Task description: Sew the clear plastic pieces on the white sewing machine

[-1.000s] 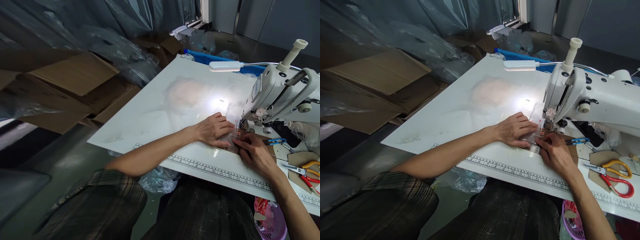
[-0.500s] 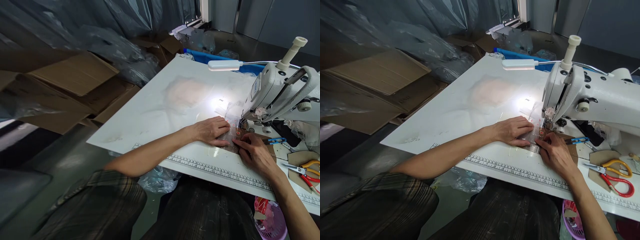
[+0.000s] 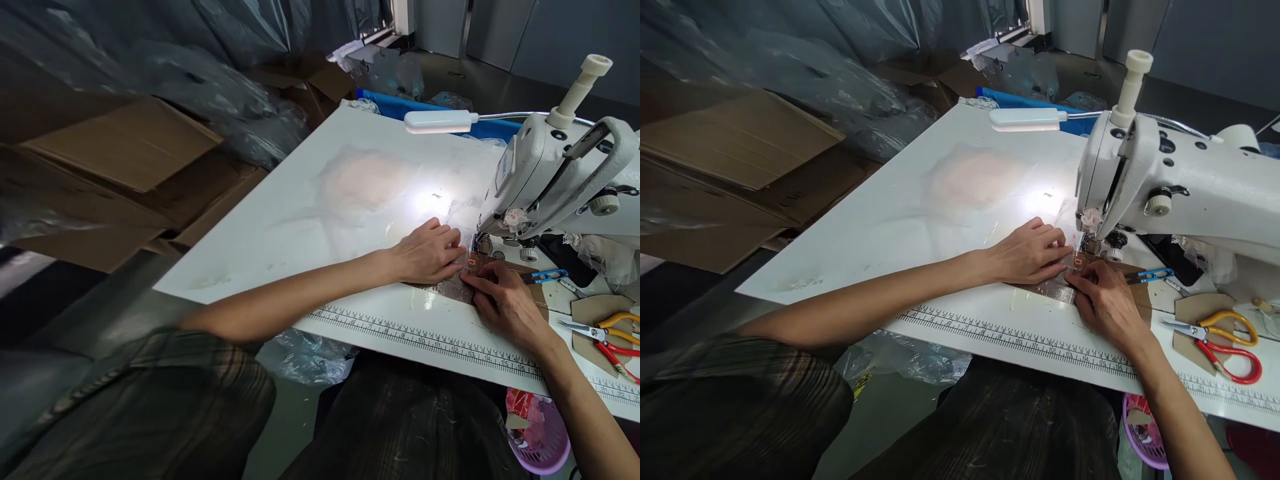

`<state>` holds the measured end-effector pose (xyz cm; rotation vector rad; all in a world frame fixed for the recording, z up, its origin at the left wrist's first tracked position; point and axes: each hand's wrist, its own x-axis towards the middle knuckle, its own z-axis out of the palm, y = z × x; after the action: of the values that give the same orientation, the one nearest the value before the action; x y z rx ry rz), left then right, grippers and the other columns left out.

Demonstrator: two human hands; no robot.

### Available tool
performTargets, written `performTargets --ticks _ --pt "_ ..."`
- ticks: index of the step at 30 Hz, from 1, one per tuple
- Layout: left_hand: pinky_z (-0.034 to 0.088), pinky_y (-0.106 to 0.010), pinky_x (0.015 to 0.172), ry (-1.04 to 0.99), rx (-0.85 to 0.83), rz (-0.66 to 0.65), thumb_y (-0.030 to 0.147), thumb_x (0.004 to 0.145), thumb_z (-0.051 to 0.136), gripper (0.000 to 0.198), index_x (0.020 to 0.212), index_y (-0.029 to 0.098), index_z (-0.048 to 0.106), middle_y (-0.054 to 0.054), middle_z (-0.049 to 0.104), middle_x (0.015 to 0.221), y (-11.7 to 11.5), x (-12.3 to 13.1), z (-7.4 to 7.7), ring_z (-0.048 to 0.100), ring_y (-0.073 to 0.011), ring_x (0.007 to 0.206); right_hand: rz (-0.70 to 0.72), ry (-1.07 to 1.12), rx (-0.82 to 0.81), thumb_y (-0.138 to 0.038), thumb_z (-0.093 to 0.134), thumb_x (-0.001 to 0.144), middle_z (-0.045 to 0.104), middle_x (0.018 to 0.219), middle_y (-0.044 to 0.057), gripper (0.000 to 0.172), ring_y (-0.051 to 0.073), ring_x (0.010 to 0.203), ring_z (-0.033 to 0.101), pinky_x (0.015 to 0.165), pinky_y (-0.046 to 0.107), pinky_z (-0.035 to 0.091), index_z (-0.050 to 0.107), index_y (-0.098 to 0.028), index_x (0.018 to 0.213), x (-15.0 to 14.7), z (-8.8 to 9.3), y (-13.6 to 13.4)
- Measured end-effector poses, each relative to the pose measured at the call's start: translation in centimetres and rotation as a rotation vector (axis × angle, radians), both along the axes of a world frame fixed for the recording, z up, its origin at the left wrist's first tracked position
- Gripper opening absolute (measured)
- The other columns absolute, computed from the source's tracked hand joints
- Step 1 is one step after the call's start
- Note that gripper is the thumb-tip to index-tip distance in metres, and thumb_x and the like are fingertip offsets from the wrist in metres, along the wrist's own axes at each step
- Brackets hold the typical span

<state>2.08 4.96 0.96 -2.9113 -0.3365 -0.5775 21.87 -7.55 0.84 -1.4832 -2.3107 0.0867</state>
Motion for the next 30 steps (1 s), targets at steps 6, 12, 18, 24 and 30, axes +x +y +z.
performTargets --ticks 6,12,18,24,30 --pt "0.033 -0.036 0.074 0.129 0.081 -0.035 0.037 0.1 0.043 0.036 0.101 0.013 0.069 -0.011 0.067 0.118 0.8 0.7 0.3 0.054 -0.0201 0.082 -0.024 0.021 -0.006 -0.016 0.047 0.089 0.06 0.1 0.012 0.037 0.023 0.085 0.059 0.074 0.041 0.055 0.073 -0.024 0.115 0.1 -0.3 0.1" --pt "0.033 -0.038 0.078 0.126 -0.069 -0.024 0.038 0.102 0.038 0.04 0.121 0.015 0.065 -0.011 0.068 0.121 2.1 1.3 0.0 0.053 -0.0235 0.089 -0.137 0.066 -0.022 -0.019 0.047 0.091 0.057 0.099 0.01 0.037 0.018 0.079 0.059 0.069 0.035 0.057 0.071 -0.023 0.119 0.2 -0.7 0.7" --pt "0.032 -0.038 0.08 0.091 -0.196 -0.015 0.039 0.102 0.035 0.043 0.126 0.018 0.063 -0.009 0.064 0.13 2.5 1.0 -0.3 0.052 -0.0246 0.096 -0.153 0.038 -0.017 -0.023 0.048 0.093 0.056 0.098 0.008 0.036 0.016 0.076 0.059 0.067 0.031 0.056 0.07 -0.024 0.121 0.2 -0.7 0.7" --pt "0.032 -0.039 0.082 0.065 -0.173 -0.029 0.04 0.101 0.034 0.045 0.126 0.016 0.063 -0.009 0.066 0.128 2.6 1.1 -0.8 0.052 -0.0255 0.097 -0.145 0.024 0.022 -0.023 0.047 0.094 0.057 0.096 0.009 0.035 0.016 0.074 0.06 0.064 0.031 0.056 0.071 -0.022 0.118 0.1 -0.6 0.7" --pt "0.032 -0.039 0.082 0.075 -0.141 -0.042 0.039 0.101 0.034 0.045 0.124 0.015 0.064 -0.009 0.065 0.129 2.6 1.2 -0.7 0.053 -0.0252 0.096 -0.144 0.034 0.015 -0.022 0.046 0.093 0.058 0.096 0.008 0.035 0.016 0.074 0.061 0.065 0.031 0.057 0.071 -0.024 0.118 0.1 -0.6 0.7"
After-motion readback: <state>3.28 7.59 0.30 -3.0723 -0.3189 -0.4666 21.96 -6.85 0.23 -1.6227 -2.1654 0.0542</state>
